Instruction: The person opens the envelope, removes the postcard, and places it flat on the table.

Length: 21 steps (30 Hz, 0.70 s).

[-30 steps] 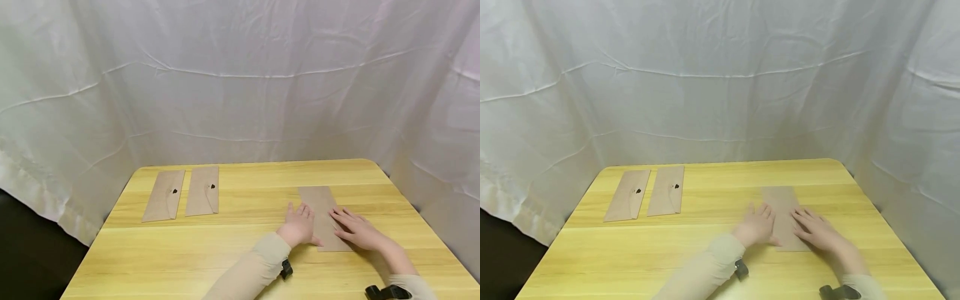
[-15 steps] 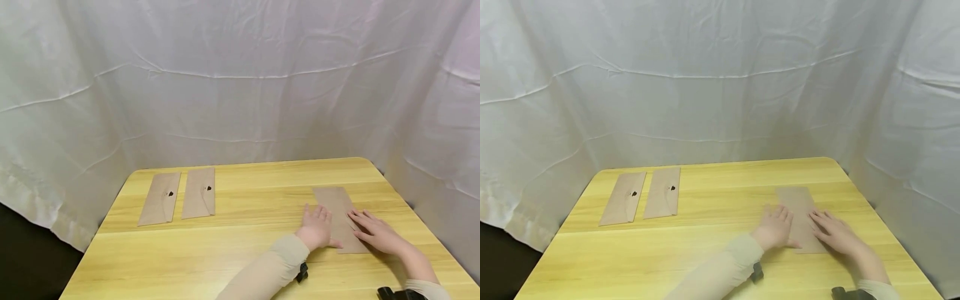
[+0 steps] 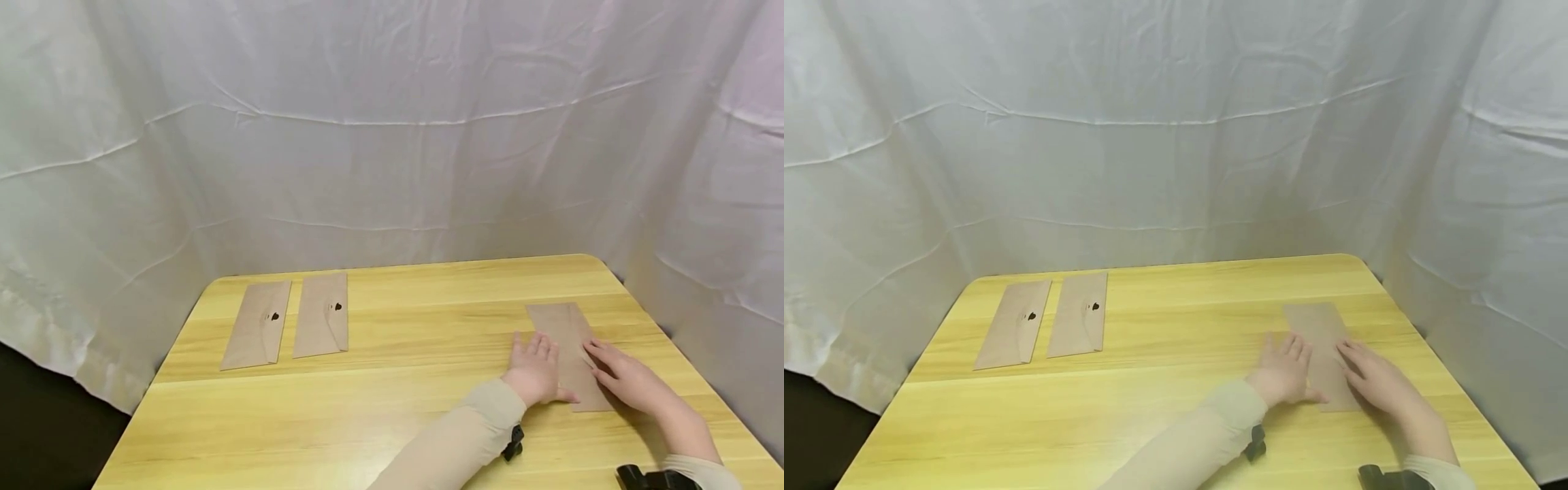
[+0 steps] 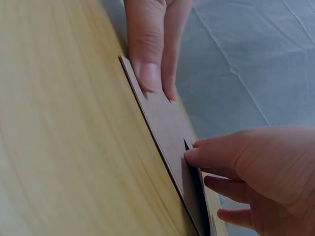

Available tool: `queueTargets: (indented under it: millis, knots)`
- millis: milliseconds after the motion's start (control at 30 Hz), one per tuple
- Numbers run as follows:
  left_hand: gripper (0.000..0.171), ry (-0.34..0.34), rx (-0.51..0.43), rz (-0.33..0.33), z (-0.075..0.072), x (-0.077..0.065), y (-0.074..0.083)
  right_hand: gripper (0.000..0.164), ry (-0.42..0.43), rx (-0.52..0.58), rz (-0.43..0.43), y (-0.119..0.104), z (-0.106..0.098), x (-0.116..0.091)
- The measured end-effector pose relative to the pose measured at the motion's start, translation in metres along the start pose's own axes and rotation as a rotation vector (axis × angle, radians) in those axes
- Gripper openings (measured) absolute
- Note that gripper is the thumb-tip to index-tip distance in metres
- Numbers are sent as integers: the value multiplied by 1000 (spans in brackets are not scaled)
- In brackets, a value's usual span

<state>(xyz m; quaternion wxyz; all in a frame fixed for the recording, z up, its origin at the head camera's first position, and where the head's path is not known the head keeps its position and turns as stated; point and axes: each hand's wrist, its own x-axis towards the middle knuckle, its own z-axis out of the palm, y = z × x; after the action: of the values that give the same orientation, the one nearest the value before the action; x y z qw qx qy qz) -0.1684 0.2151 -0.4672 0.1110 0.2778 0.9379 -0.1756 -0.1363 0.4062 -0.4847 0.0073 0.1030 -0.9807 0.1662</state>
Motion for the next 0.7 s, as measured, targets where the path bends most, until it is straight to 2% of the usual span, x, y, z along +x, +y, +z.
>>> queueTargets:
  millis: [233, 567, 700]
  knots:
    - [93, -18, 11, 1, -2, 4, 1, 51, -37, -6, 38, 0, -1, 2]
    - [93, -20, -26, 6, -2, 1, -4, 47, -18, 4, 14, -5, -4, 2]
    - [93, -24, -25, 8, -1, 2, -2, 49, 37, -11, -15, -8, -8, 0]
